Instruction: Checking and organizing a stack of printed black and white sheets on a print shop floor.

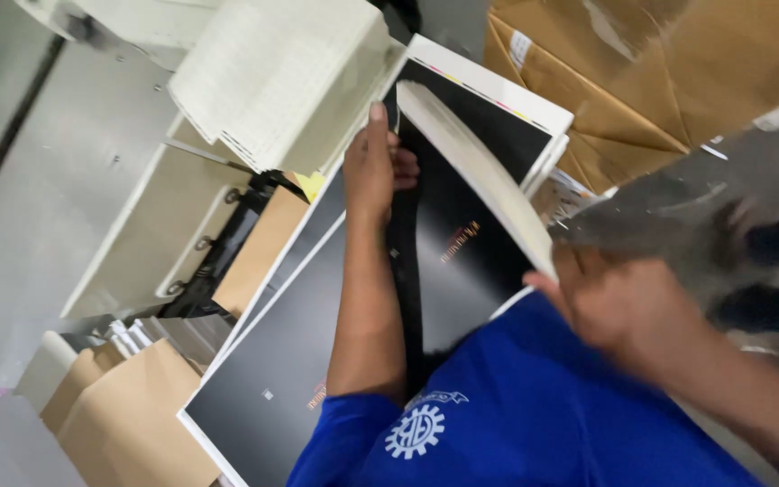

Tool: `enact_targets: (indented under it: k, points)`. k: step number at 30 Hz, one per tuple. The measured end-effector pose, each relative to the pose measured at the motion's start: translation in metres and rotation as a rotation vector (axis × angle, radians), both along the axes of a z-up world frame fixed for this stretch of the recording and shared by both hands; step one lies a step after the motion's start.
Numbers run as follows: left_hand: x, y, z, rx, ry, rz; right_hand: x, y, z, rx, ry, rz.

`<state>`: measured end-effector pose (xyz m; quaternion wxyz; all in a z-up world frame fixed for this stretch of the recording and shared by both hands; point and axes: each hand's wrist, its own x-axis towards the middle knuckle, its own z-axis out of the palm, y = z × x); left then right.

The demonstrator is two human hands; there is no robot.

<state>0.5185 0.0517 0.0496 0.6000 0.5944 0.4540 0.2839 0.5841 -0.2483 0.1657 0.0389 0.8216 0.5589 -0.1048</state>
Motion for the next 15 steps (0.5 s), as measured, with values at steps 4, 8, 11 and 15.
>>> enact_targets:
  k: [4, 8, 11, 15]
  points:
    - [-0.02, -0.001, 0.03, -0.151, 0.026, -0.207, -0.016, -0.008, -0.007, 0.332, -0.12, 0.181]
    - [-0.028, -0.017, 0.049, -0.015, 0.022, -0.288, -0.018, -0.014, -0.014, 0.396, -0.107, 0.227]
    - [-0.03, -0.024, 0.061, 0.079, 0.018, -0.326, -0.018, -0.024, -0.033, 0.332, -0.085, 0.258]
    - [-0.033, -0.024, 0.063, 0.088, 0.005, -0.342, -0.016, -0.036, -0.055, 0.301, -0.136, 0.276]
